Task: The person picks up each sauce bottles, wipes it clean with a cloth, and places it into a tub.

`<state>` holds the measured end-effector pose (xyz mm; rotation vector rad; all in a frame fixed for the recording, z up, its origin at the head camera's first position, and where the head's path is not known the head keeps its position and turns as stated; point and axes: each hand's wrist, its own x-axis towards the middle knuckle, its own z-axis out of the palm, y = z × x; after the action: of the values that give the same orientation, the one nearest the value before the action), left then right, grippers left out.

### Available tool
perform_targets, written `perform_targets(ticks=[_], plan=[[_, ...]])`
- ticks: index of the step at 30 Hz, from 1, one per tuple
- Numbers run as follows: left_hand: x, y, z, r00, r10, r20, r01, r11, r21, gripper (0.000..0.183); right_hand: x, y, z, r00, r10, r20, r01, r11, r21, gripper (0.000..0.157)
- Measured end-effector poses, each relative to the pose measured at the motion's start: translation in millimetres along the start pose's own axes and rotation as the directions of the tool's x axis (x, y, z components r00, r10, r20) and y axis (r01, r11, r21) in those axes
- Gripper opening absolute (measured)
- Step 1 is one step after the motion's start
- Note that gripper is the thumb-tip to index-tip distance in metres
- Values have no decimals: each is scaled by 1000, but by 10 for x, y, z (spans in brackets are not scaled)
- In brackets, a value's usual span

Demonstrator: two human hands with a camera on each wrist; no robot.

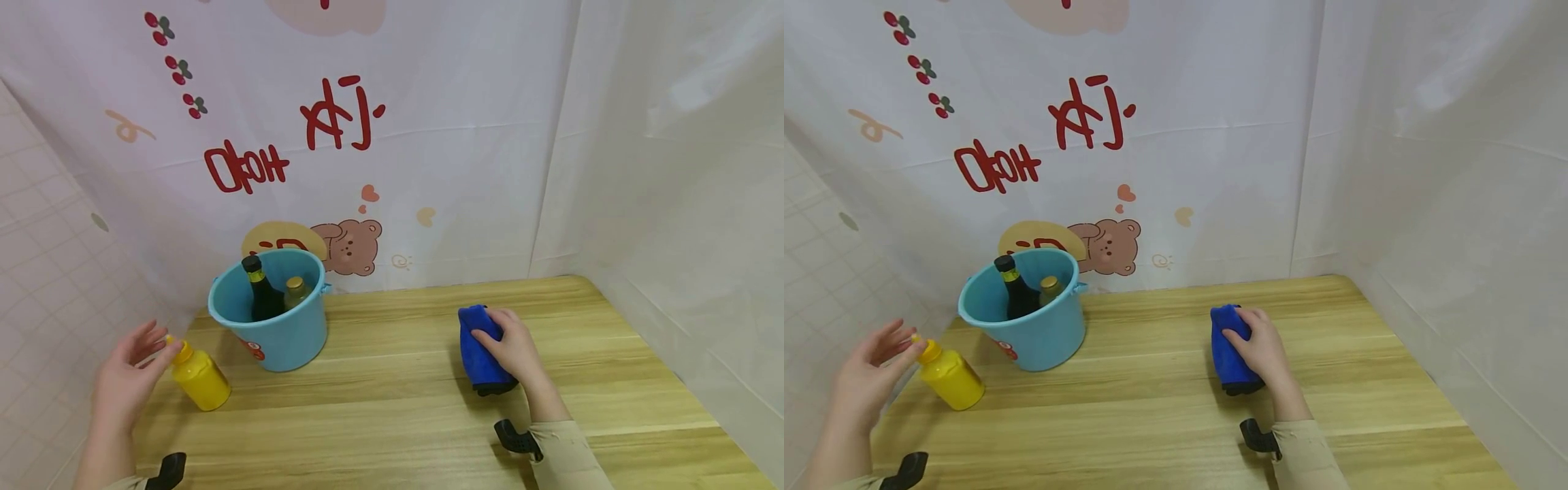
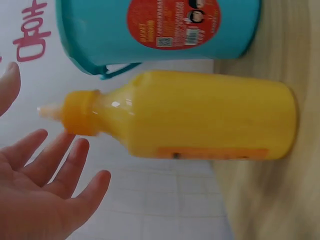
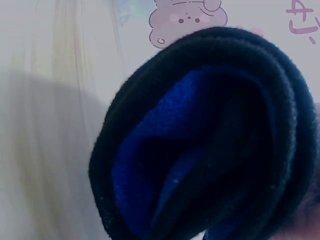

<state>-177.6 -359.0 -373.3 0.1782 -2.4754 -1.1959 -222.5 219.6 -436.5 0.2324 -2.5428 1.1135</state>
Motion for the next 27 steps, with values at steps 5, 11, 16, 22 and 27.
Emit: perform_targets(ticks=[5, 11, 16, 22, 27], plan=[[-19, -163, 43, 999, -31, 41, 33, 998, -47, 68, -7, 6, -2, 1000, 12, -1, -12, 1000, 4, 44], [-13, -254, 136, 998, -63, -12, 62, 991, -117, 57, -20, 11, -8, 1000, 25, 4, -25, 1000, 5, 46], [-16, -247, 163, 996, -83, -46, 79, 993, -85, 57, -14, 16, -7, 1000, 23, 3, -24, 1000, 5, 46], [-35, -213, 195, 993, -90, -78, 89, 996, -16, 53, -3, 34, -5, 1000, 21, -1, -21, 1000, 2, 46], [-81, -151, 252, 995, -24, -92, 21, 999, -32, 44, 0, 48, -11, 1000, 23, 0, -23, 1000, -5, 47]])
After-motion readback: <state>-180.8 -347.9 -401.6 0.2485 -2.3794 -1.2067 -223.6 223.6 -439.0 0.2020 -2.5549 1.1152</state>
